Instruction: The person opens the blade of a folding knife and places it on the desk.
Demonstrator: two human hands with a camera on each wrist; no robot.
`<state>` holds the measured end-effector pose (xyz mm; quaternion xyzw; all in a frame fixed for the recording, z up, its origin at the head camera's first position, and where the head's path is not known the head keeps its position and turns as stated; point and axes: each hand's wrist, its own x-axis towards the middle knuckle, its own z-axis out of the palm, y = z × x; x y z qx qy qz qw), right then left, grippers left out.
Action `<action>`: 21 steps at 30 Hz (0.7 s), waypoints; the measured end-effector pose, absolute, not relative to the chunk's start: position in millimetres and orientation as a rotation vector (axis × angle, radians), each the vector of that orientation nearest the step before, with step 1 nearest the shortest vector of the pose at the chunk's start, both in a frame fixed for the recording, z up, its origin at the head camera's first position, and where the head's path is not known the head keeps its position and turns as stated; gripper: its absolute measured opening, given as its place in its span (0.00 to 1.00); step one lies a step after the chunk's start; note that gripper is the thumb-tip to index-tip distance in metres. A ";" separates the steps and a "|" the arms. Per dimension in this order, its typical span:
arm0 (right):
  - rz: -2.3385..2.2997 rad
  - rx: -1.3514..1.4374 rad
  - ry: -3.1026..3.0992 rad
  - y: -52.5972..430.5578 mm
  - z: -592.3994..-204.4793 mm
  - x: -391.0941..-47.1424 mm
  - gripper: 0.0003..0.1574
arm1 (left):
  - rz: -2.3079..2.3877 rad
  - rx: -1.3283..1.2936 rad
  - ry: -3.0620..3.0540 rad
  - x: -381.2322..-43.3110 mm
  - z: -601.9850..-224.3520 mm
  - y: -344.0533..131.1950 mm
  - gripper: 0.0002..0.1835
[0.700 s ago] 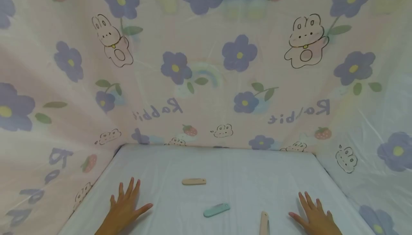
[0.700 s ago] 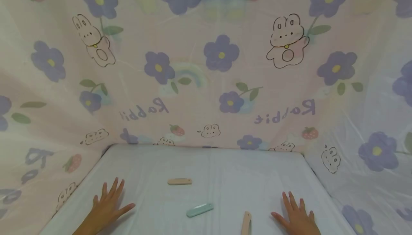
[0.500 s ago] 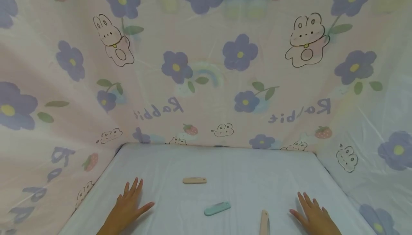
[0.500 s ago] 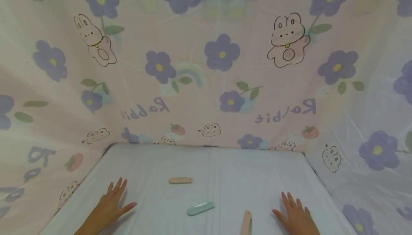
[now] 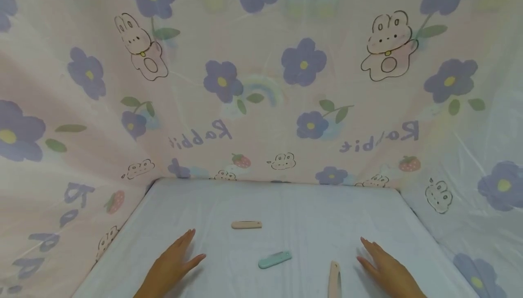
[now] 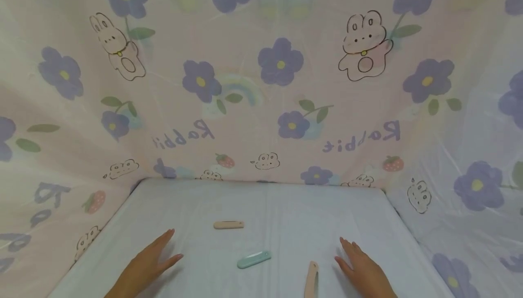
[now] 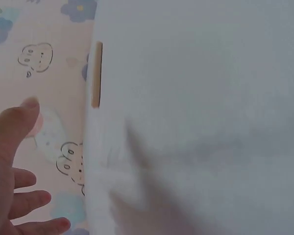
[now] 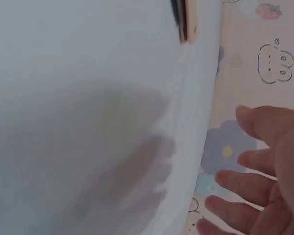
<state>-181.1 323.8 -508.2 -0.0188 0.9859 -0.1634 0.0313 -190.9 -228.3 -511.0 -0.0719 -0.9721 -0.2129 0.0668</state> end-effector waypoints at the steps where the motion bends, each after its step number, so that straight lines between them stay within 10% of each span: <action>1: -0.498 -0.085 3.054 321.5 -507.8 -180.5 0.45 | -0.644 -0.220 -2.919 -190.9 -509.4 -225.0 0.45; 21: -0.640 -0.415 3.186 270.0 -509.0 -183.0 0.20 | -0.528 -0.561 -2.730 -189.1 -516.8 -167.0 0.27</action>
